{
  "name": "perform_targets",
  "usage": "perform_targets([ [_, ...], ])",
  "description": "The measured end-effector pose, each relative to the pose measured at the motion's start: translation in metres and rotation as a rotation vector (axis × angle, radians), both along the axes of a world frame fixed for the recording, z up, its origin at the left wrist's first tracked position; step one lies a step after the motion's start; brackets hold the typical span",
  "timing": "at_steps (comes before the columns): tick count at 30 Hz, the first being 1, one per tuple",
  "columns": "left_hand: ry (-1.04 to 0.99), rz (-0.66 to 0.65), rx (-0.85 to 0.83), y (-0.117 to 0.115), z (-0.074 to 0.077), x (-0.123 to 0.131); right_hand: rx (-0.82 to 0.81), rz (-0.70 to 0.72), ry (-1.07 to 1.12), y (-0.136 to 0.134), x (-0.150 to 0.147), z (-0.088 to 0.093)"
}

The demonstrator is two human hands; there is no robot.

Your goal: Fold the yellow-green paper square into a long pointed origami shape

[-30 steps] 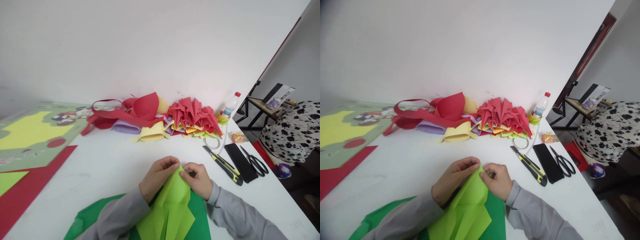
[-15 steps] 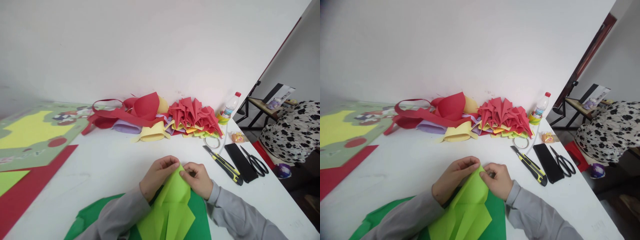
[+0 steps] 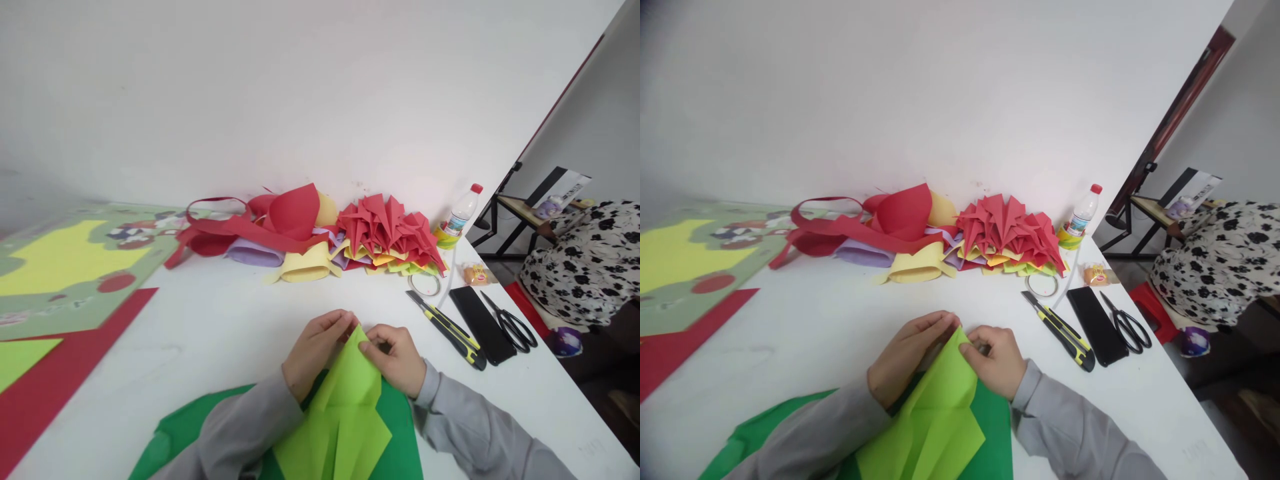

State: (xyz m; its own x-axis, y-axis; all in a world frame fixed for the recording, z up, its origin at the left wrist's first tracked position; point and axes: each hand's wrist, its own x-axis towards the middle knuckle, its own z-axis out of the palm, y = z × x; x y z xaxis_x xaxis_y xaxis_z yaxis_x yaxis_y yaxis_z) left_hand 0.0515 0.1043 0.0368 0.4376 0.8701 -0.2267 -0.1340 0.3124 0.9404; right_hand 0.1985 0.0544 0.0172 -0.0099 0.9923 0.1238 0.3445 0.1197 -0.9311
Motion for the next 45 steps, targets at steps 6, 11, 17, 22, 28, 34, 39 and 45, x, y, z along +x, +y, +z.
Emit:
perform_targets([
  [6,0.017,-0.005,0.003,0.000,-0.001,0.000,0.010,-0.004,-0.002,0.001,0.000,-0.001],
  [11,0.025,-0.023,0.016,0.001,-0.001,-0.001,0.009,-0.001,0.000,0.000,0.000,0.000],
  [17,0.032,-0.029,0.044,0.003,-0.001,-0.001,0.002,-0.004,-0.006,0.000,0.000,0.002],
  [22,0.060,-0.034,0.089,0.003,-0.004,-0.002,-0.006,0.002,0.005,0.000,-0.001,0.002],
  [28,0.145,0.006,0.237,0.007,-0.008,0.000,-0.010,-0.004,-0.005,0.001,0.000,0.000],
  [34,0.292,0.000,0.564,0.003,-0.014,-0.021,0.003,-0.122,-0.032,0.004,0.002,-0.004],
  [39,0.558,0.061,1.407,-0.013,-0.043,-0.041,0.023,-0.142,-0.058,0.006,0.002,-0.005],
  [45,0.828,-0.034,1.754,-0.024,-0.061,-0.038,0.041,-0.150,-0.070,0.008,0.002,-0.004],
])
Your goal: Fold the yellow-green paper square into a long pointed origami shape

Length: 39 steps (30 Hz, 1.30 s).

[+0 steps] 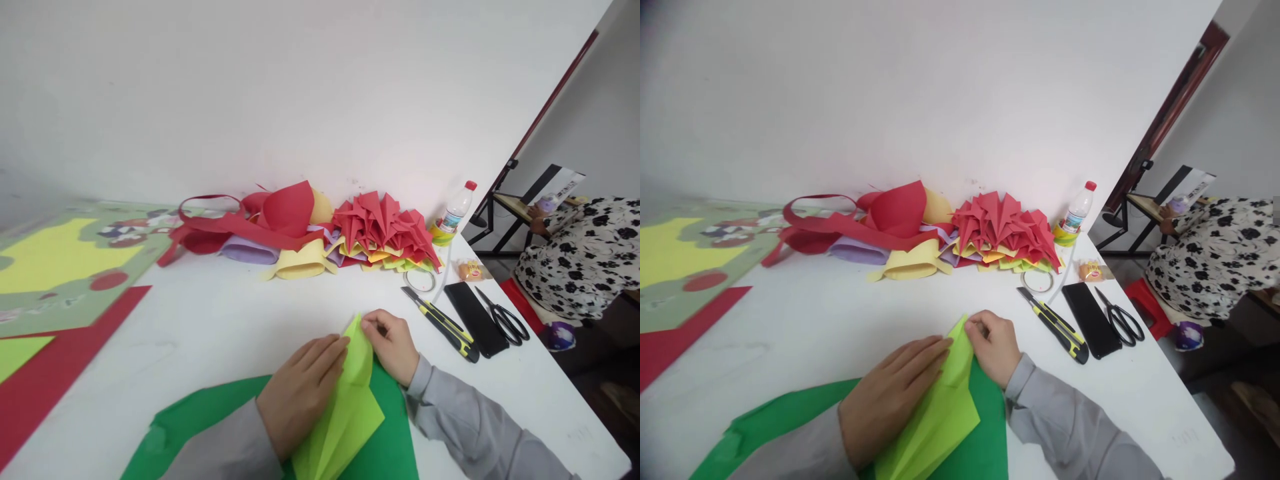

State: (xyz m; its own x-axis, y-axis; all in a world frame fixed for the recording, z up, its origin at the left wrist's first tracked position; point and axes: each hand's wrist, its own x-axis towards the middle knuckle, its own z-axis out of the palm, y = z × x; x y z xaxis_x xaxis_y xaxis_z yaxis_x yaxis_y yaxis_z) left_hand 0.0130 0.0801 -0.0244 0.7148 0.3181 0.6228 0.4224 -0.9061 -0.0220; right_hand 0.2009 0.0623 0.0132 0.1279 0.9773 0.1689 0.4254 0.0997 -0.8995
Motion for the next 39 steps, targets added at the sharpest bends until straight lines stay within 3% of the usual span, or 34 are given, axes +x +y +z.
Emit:
perform_targets([
  [7,0.049,0.021,0.030,0.001,-0.012,0.003,0.102,-0.010,-0.176,-0.023,0.009,0.005],
  [13,0.051,0.002,0.030,-0.004,-0.001,0.010,0.184,0.158,-0.512,-0.054,0.009,0.003],
  [17,0.123,0.030,-0.015,0.001,0.003,0.013,0.070,0.132,-0.626,-0.053,0.005,0.002],
  [25,0.208,0.026,-0.087,0.007,0.001,0.015,-0.080,0.186,-0.647,-0.042,0.000,0.010],
  [33,0.332,0.044,-0.181,0.001,0.032,0.018,-0.104,0.192,-0.649,-0.040,-0.005,0.012],
  [39,0.357,0.043,-0.204,0.000,0.031,0.019,-0.096,0.224,-0.618,-0.040,-0.005,0.010],
])
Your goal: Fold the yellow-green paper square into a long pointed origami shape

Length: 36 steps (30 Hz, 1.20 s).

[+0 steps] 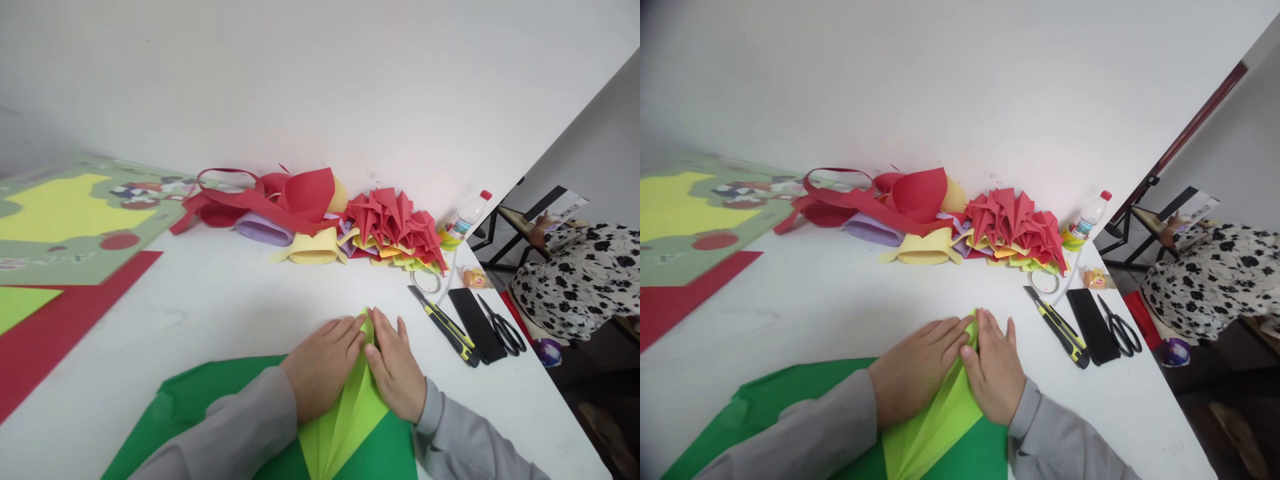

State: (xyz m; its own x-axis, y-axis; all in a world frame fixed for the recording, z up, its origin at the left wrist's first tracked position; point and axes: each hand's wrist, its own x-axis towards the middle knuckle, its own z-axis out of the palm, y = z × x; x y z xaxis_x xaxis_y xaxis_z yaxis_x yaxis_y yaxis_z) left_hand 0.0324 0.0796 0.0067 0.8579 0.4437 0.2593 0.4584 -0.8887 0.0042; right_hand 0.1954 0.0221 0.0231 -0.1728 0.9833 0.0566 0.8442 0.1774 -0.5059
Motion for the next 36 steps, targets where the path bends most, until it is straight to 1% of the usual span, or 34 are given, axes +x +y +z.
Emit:
perform_targets([
  [3,0.000,0.001,-0.017,0.000,0.000,0.000,-0.003,0.000,-0.002,0.000,-0.001,0.000],
  [8,0.024,0.001,-0.013,0.001,0.009,0.001,0.006,-0.008,-0.028,0.000,-0.002,0.000],
  [10,0.029,-0.013,-0.005,0.002,0.010,0.002,0.006,-0.002,-0.042,0.000,-0.003,0.000],
  [12,0.022,-0.036,0.006,0.003,0.007,0.002,0.012,0.013,-0.060,0.000,-0.003,0.000],
  [15,0.017,-0.067,0.017,0.006,-0.001,0.003,0.027,0.046,-0.100,0.000,-0.003,0.001],
  [19,-0.003,-0.091,-0.012,0.008,-0.011,0.003,0.036,0.081,-0.152,-0.001,-0.004,0.003],
  [21,-0.020,-0.061,-0.020,0.006,-0.010,0.002,0.042,0.080,-0.163,-0.001,-0.005,0.003],
  [25,-0.032,0.006,-0.027,0.003,-0.003,0.002,0.023,0.056,-0.147,0.000,-0.006,0.003],
  [28,-0.002,0.036,-0.050,0.002,0.000,0.002,-0.005,0.037,-0.119,0.001,-0.006,0.004],
  [32,0.010,0.035,-0.051,0.002,-0.001,0.002,-0.021,0.020,-0.107,0.002,-0.007,0.007],
  [36,-0.016,0.004,-0.031,0.004,-0.004,0.002,-0.011,0.039,-0.124,0.005,-0.009,0.009],
])
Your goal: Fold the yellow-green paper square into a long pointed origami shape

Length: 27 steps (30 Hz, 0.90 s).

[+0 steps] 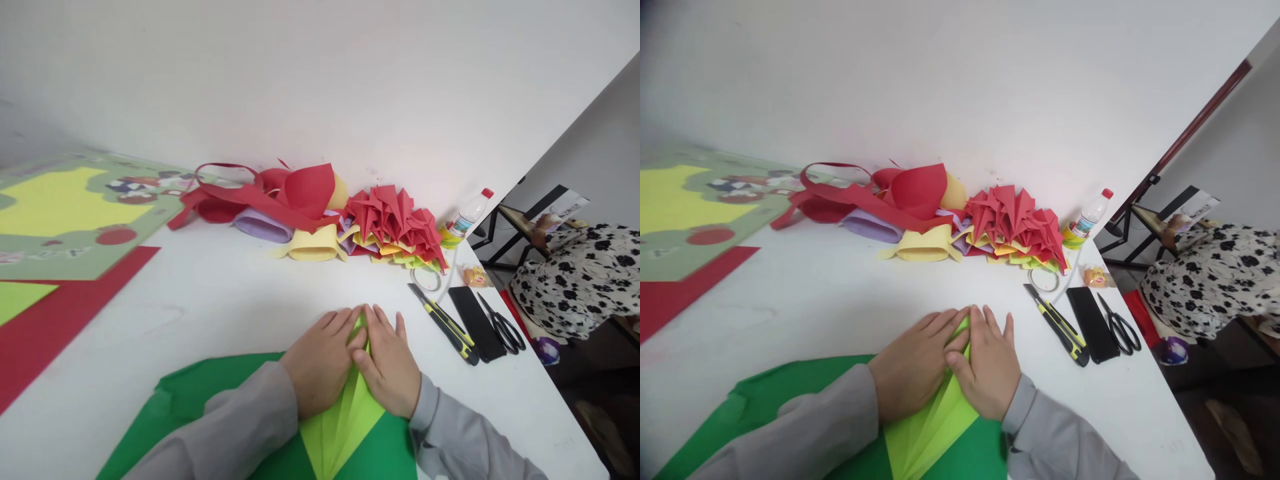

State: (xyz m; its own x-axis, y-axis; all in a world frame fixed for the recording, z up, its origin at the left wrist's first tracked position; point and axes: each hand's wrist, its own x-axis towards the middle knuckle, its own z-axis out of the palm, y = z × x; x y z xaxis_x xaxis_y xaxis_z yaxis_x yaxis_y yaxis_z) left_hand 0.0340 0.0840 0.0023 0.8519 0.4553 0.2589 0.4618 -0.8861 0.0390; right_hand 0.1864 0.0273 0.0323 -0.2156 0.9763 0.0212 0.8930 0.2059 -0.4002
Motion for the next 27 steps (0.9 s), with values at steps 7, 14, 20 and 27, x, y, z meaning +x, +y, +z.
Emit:
perform_targets([
  [7,-0.038,-0.024,0.037,0.003,-0.009,-0.002,0.037,0.052,-0.043,0.002,0.001,-0.001],
  [14,-0.061,0.001,0.055,0.002,-0.015,-0.005,0.063,0.104,-0.073,-0.008,0.002,-0.003],
  [20,-0.088,-0.005,0.067,0.001,-0.011,-0.006,0.052,0.108,-0.072,-0.011,0.002,-0.004],
  [27,-0.112,0.004,0.104,0.001,-0.011,-0.009,0.009,0.124,-0.138,-0.009,0.006,-0.002],
])
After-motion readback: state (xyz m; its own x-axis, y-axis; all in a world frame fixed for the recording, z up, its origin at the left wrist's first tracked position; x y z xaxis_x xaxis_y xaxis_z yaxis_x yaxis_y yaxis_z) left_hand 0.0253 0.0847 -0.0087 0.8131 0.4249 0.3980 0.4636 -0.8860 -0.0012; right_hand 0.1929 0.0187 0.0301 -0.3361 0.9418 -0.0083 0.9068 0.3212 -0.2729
